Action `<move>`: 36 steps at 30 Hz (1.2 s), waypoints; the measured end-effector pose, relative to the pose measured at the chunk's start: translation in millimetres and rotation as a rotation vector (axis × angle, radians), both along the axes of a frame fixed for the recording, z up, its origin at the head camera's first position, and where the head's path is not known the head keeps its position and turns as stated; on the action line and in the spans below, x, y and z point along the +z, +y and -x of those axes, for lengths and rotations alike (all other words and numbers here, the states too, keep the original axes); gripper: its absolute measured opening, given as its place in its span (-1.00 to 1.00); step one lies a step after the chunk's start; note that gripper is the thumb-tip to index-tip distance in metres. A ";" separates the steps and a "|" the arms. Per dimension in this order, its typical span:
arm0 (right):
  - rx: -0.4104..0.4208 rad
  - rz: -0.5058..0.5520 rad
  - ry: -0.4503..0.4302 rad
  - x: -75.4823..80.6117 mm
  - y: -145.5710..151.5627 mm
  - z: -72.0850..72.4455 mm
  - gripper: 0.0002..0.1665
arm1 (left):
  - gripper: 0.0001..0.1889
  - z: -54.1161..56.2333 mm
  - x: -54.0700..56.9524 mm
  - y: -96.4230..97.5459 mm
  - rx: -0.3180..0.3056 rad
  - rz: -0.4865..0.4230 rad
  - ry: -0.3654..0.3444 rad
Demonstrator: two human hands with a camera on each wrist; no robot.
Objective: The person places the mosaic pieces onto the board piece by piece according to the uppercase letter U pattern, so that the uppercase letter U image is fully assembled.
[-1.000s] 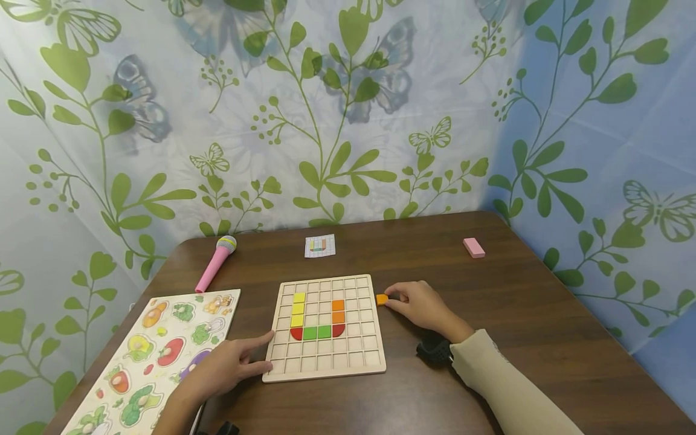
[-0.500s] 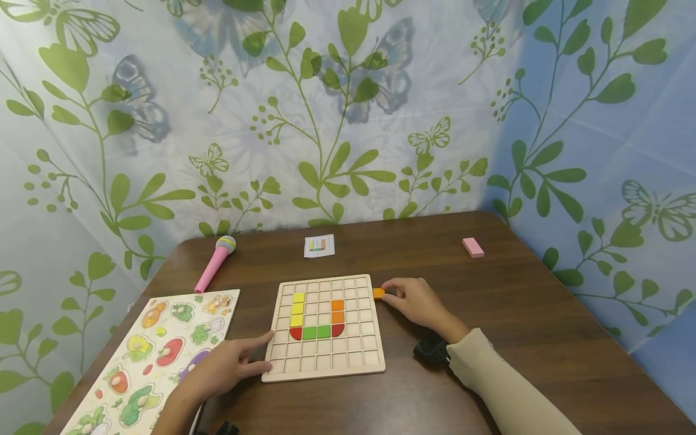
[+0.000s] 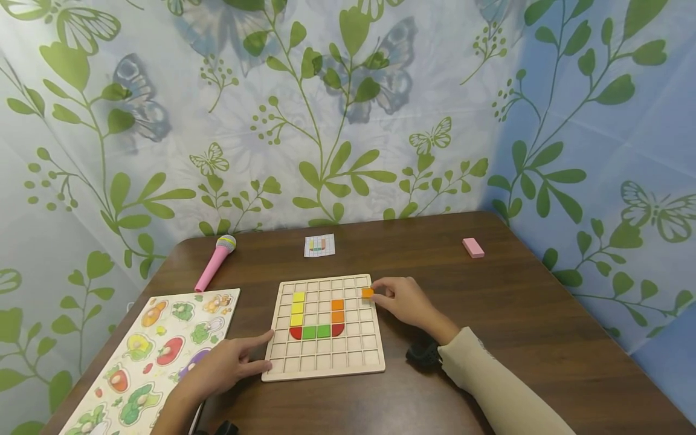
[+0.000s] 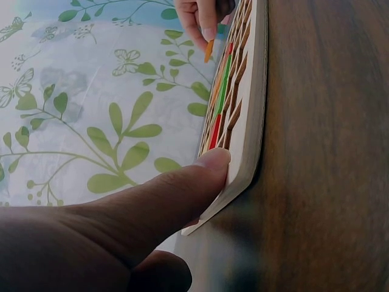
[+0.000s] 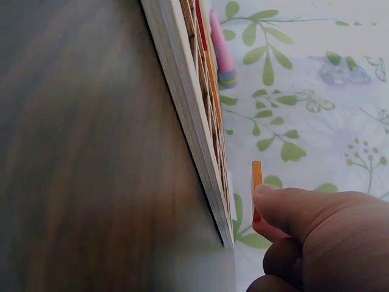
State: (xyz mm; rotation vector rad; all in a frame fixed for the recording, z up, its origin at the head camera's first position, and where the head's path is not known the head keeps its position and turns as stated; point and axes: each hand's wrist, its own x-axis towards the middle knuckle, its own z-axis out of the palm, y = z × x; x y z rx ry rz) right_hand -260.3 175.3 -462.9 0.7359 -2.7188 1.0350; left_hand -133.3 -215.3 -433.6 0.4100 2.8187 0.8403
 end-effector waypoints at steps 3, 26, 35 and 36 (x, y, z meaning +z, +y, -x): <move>0.010 0.012 -0.008 1.2 -5.1 -0.6 -0.71 | -0.31 -0.1 0.5 0.3 -0.001 0.002 -0.002; 0.056 0.084 -0.101 2.7 -36.7 0.2 -0.76 | -0.32 -1.0 1.3 -0.6 -0.001 -0.003 -0.008; 0.069 0.108 -0.090 10.4 -51.8 3.1 -0.75 | -0.32 -1.4 2.3 -1.5 -0.013 -0.002 0.009; 0.075 0.110 -0.093 11.1 -54.0 3.6 -0.75 | -0.32 -1.3 2.2 -1.4 -0.014 -0.005 0.010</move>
